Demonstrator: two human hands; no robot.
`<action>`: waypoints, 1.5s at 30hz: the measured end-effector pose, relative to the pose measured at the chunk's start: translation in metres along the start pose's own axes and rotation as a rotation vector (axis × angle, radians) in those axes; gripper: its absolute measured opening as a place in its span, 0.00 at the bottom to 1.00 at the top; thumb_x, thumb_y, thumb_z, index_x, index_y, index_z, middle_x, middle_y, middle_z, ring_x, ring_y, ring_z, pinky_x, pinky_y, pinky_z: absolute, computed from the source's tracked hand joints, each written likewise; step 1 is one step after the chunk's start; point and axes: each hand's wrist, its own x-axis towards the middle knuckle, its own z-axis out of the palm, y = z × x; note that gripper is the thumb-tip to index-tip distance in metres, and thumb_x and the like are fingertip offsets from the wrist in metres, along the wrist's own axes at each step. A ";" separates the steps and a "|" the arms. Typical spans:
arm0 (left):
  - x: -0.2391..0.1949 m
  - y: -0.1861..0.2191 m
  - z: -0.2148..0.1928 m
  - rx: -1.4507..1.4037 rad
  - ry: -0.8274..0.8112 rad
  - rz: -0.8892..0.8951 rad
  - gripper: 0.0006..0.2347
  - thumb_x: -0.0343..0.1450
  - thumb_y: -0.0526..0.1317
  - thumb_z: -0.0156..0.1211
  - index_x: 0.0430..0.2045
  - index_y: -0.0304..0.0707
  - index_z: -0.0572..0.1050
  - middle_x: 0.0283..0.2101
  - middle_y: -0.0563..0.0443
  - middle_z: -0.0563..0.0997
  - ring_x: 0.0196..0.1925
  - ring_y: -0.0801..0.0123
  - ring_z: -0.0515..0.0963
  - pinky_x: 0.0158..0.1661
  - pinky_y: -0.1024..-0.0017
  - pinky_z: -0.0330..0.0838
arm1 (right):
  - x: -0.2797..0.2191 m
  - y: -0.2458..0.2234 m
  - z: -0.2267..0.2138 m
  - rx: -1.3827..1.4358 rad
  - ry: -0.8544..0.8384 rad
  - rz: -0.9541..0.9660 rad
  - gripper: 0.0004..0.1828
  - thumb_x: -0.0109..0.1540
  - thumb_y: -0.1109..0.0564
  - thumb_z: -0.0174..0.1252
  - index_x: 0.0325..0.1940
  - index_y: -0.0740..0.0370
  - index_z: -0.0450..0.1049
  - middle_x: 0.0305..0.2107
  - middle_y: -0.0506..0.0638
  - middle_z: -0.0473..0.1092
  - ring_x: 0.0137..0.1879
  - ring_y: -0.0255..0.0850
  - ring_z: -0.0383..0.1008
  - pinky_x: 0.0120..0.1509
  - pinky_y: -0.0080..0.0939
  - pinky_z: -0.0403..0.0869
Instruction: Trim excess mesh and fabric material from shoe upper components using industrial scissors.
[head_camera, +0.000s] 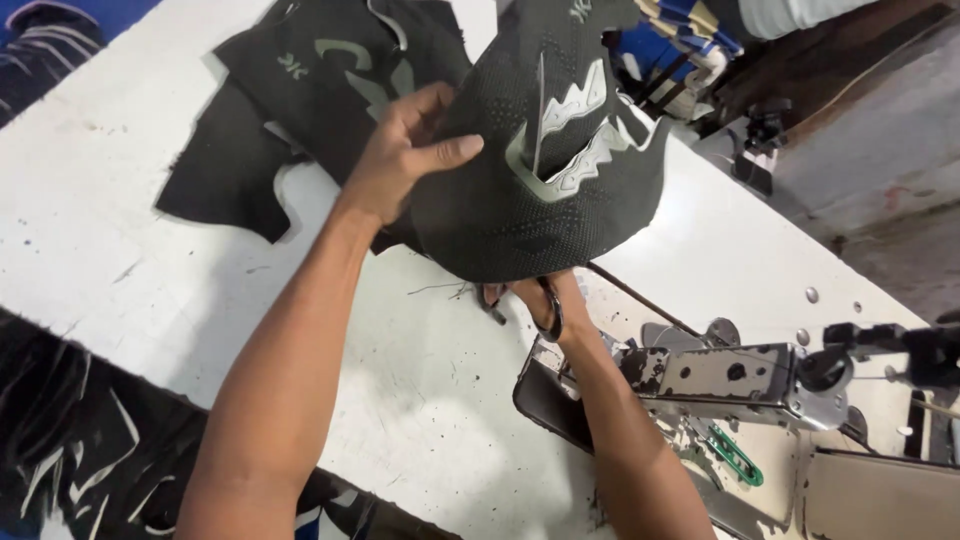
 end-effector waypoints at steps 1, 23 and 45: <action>0.000 0.001 -0.006 -0.036 -0.033 -0.016 0.18 0.68 0.36 0.69 0.51 0.33 0.75 0.49 0.50 0.83 0.51 0.69 0.81 0.57 0.70 0.74 | 0.001 -0.002 0.001 0.061 -0.026 0.033 0.04 0.65 0.65 0.55 0.36 0.68 0.74 0.29 0.55 0.75 0.36 0.42 0.78 0.41 0.42 0.77; 0.002 -0.030 0.047 0.065 0.052 0.114 0.21 0.72 0.35 0.65 0.62 0.40 0.69 0.56 0.53 0.80 0.60 0.67 0.78 0.65 0.65 0.73 | 0.003 -0.007 0.004 -0.023 0.146 0.064 0.07 0.62 0.60 0.57 0.34 0.67 0.76 0.24 0.50 0.75 0.32 0.38 0.78 0.37 0.38 0.76; 0.001 -0.043 0.032 -0.178 0.177 0.065 0.04 0.71 0.31 0.67 0.36 0.36 0.79 0.41 0.54 0.84 0.44 0.71 0.81 0.54 0.68 0.77 | 0.006 -0.028 0.023 -0.026 0.152 0.227 0.10 0.65 0.61 0.54 0.29 0.66 0.72 0.19 0.50 0.72 0.26 0.38 0.76 0.31 0.37 0.76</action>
